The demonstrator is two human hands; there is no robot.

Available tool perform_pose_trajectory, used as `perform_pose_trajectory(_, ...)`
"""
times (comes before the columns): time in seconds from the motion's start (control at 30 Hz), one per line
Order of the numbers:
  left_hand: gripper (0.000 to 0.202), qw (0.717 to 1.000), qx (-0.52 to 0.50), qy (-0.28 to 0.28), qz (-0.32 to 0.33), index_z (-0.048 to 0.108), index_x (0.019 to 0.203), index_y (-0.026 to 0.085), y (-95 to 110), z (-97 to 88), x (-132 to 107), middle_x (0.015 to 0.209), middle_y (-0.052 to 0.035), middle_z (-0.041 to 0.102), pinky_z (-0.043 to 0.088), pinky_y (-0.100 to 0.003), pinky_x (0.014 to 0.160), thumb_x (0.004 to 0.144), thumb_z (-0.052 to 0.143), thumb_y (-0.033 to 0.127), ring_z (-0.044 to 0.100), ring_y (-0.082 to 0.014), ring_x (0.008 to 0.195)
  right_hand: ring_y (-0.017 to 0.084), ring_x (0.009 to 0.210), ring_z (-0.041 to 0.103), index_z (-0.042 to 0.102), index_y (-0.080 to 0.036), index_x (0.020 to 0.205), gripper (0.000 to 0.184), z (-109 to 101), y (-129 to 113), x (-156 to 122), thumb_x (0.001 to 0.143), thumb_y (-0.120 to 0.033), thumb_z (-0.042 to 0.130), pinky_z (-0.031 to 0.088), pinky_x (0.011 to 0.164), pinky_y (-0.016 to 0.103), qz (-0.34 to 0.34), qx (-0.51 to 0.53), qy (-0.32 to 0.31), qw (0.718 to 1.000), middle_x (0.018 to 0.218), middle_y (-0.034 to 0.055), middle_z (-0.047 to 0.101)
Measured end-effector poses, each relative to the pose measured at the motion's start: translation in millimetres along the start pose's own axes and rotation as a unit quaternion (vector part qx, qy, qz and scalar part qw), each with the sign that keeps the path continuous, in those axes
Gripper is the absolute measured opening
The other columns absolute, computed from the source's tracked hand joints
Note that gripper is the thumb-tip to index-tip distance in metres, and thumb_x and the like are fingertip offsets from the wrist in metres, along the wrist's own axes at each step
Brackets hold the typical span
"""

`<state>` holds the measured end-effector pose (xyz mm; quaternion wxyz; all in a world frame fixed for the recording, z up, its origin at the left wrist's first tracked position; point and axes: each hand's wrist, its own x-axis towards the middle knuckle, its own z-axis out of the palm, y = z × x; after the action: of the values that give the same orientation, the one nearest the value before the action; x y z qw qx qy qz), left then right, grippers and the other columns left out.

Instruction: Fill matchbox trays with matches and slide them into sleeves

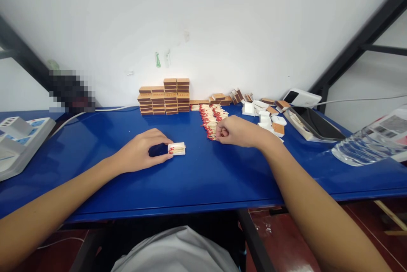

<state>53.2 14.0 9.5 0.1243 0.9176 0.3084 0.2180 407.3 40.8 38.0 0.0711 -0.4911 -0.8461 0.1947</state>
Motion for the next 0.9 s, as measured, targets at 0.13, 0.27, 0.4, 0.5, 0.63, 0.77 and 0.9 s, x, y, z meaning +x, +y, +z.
perform_pose_trajectory(0.13, 0.027, 1.0, -0.003, 0.003, 0.002, 0.077, 0.12, 0.023, 1, -0.2, 1, 0.113, -0.0081, 0.079, 0.058, -0.041, 0.094, 0.1, 0.073, 0.04, 0.07, -0.026, 0.106, 0.015, 0.061, 0.052, 0.068, -0.021, 0.076, 0.014, -3, -3, -3, 0.083, -0.033, 0.068, 0.037, 0.058, 0.029, -0.003, 0.021, 0.017, 1.0, 0.067, -0.0005, 0.062)
perform_pose_trajectory(0.27, 0.026, 1.0, -0.01, 0.006, 0.005, 0.078, 0.119, 0.023, 3, 1.1, 2, 0.112, -0.0081, 0.079, 0.058, -0.041, 0.094, 0.099, 0.075, 0.039, 0.07, -0.0258, 0.105, 0.015, 0.063, 0.053, 0.068, -0.021, 0.078, 0.014, -2, -11, -4, 0.083, -0.034, 0.071, 0.04, 0.06, 0.029, -0.011, 0.046, 0.042, 0.998, 0.07, -0.0006, 0.062)
perform_pose_trajectory(0.4, 0.025, 1.0, -0.019, 0.008, 0.006, 0.078, 0.119, 0.024, 5, 3.7, 4, 0.113, -0.0077, 0.078, 0.058, -0.04, 0.094, 0.098, 0.075, 0.038, 0.07, -0.0255, 0.106, 0.015, 0.064, 0.053, 0.071, -0.021, 0.083, 0.017, 5, -28, -1, 0.087, -0.037, 0.07, 0.04, 0.061, 0.029, -0.049, 0.077, 0.042, 0.995, 0.071, -0.0012, 0.061)
perform_pose_trajectory(0.5, 0.025, 1.0, -0.025, 0.01, 0.008, 0.077, 0.119, 0.023, 7, 5.9, 6, 0.111, -0.007, 0.078, 0.058, -0.039, 0.093, 0.098, 0.076, 0.037, 0.07, -0.0248, 0.105, 0.014, 0.063, 0.051, 0.073, -0.021, 0.084, 0.017, 13, -45, 2, 0.089, -0.037, 0.07, 0.038, 0.06, 0.029, -0.083, 0.089, 0.052, 0.991, 0.071, -0.0015, 0.059)
perform_pose_trajectory(0.63, 0.024, 0.999, -0.03, 0.015, 0.014, 0.077, 0.117, 0.023, 10, 9.0, 7, 0.109, -0.0064, 0.078, 0.057, -0.039, 0.091, 0.097, 0.077, 0.036, 0.069, -0.0245, 0.103, 0.014, 0.068, 0.054, 0.073, -0.02, 0.087, 0.009, 25, -61, 8, 0.089, -0.028, 0.07, 0.039, 0.064, 0.029, -0.135, 0.058, 0.055, 0.988, 0.075, 0.0, 0.063)
perform_pose_trajectory(0.77, 0.023, 0.999, -0.031, 0.016, 0.028, 0.076, 0.116, 0.022, 11, 11.7, 8, 0.108, -0.0066, 0.078, 0.057, -0.039, 0.091, 0.097, 0.077, 0.037, 0.07, -0.0246, 0.102, 0.015, 0.071, 0.055, 0.071, -0.02, 0.088, 0.008, 37, -66, 14, 0.091, -0.027, 0.07, 0.038, 0.066, 0.029, -0.156, 0.031, 0.052, 0.986, 0.078, 0.0006, 0.063)
perform_pose_trajectory(0.9, 0.022, 0.999, -0.033, 0.011, 0.026, 0.077, 0.115, 0.023, 10, 11.6, 8, 0.108, -0.0065, 0.078, 0.057, -0.039, 0.091, 0.097, 0.076, 0.036, 0.07, -0.0248, 0.103, 0.016, 0.072, 0.054, 0.071, -0.021, 0.09, 0.013, 41, -67, 15, 0.096, -0.031, 0.068, 0.038, 0.066, 0.029, -0.156, 0.04, 0.046, 0.986, 0.079, 0.0009, 0.061)
